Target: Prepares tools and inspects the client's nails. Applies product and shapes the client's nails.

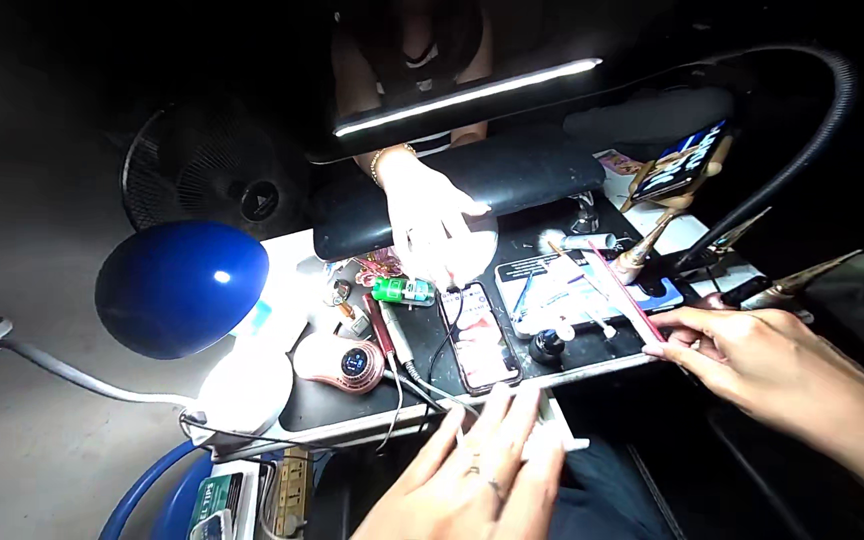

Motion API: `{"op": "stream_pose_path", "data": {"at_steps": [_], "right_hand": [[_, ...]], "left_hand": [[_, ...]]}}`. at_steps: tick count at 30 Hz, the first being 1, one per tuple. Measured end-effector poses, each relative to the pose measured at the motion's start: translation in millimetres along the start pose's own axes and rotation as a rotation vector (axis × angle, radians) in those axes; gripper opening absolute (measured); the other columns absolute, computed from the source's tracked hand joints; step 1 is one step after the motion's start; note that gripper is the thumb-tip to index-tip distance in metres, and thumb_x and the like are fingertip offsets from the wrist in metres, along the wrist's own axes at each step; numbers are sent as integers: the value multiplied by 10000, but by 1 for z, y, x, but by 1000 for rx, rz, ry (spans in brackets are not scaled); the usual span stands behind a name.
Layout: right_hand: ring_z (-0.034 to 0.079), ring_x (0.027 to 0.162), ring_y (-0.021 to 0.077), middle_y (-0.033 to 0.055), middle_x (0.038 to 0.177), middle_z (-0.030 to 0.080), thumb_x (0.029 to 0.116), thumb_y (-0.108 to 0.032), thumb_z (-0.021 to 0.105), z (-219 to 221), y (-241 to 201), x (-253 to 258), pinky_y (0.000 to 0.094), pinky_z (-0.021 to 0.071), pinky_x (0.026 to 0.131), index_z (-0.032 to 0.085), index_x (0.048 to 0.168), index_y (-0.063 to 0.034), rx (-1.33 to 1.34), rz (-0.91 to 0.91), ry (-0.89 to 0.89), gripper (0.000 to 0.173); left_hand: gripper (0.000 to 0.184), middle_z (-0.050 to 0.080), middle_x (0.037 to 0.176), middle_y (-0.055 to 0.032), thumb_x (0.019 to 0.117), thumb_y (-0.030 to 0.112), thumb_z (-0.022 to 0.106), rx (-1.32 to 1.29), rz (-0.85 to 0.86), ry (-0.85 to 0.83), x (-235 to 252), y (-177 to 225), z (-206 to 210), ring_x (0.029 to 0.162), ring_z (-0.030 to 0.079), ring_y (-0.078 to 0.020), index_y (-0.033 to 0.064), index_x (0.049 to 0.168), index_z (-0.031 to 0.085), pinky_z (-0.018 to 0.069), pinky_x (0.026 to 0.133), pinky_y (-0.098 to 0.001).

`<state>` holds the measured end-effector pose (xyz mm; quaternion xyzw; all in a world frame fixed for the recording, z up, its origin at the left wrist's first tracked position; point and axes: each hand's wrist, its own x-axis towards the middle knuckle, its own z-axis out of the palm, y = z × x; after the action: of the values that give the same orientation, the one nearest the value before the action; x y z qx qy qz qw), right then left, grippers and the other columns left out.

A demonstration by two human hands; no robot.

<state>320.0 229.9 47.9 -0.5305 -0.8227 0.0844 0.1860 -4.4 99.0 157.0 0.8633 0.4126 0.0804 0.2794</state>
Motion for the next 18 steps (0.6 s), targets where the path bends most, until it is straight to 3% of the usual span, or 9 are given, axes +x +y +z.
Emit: {"op": "stream_pose_path", "data": {"at_steps": [3,6,9,12,15,17,18], "right_hand": [[683,658,311,107,745,700,906,-164,715,1,0,4,589,535,627,770,1024,-30,2,-4,14,186],[680,633,276,116,762,717,909,-216,638,-1,0,2,518,550,612,777,986,-14,17,-56,71,256],[642,605,210,128,788,728,932,-219,629,-13,-1,-5,399,529,582,782,1031,1,109,-47,31,285],[626,626,202,175,834,735,964,-154,657,-25,0,-13,358,515,600,759,1095,45,229,1,-42,259],[625,642,161,188,845,731,979,-146,661,-28,4,-20,301,518,613,737,1107,77,308,32,-61,269],[628,646,128,187,843,730,973,-140,667,-29,7,-24,263,517,609,729,1101,93,373,57,-79,273],[627,644,104,181,840,728,966,-127,671,-29,8,-27,239,515,601,726,1095,96,414,71,-95,263]], "left_hand": [[622,324,1639,-193,1102,417,366,58,3,96,20,15,2,1547,261,-315,3,1566,374,228,1248,-516],[670,323,1641,-186,1096,469,350,124,16,120,36,21,3,1548,262,-291,-4,1571,363,217,1255,-496],[677,329,1633,-206,1101,468,331,115,60,104,48,18,4,1544,273,-295,-27,1560,367,216,1254,-489],[683,320,1628,-233,1103,464,316,88,69,68,57,12,4,1542,271,-322,-41,1560,356,220,1250,-490],[678,382,1592,-247,1104,460,320,77,47,89,64,-3,6,1498,369,-326,-60,1534,392,309,1212,-478],[652,514,1487,-253,1097,438,367,26,53,164,68,-22,7,1382,526,-319,-83,1477,456,420,1138,-436],[623,551,1450,-233,1094,408,389,-51,37,175,70,-33,2,1342,561,-288,-75,1481,454,437,1120,-411]]}}
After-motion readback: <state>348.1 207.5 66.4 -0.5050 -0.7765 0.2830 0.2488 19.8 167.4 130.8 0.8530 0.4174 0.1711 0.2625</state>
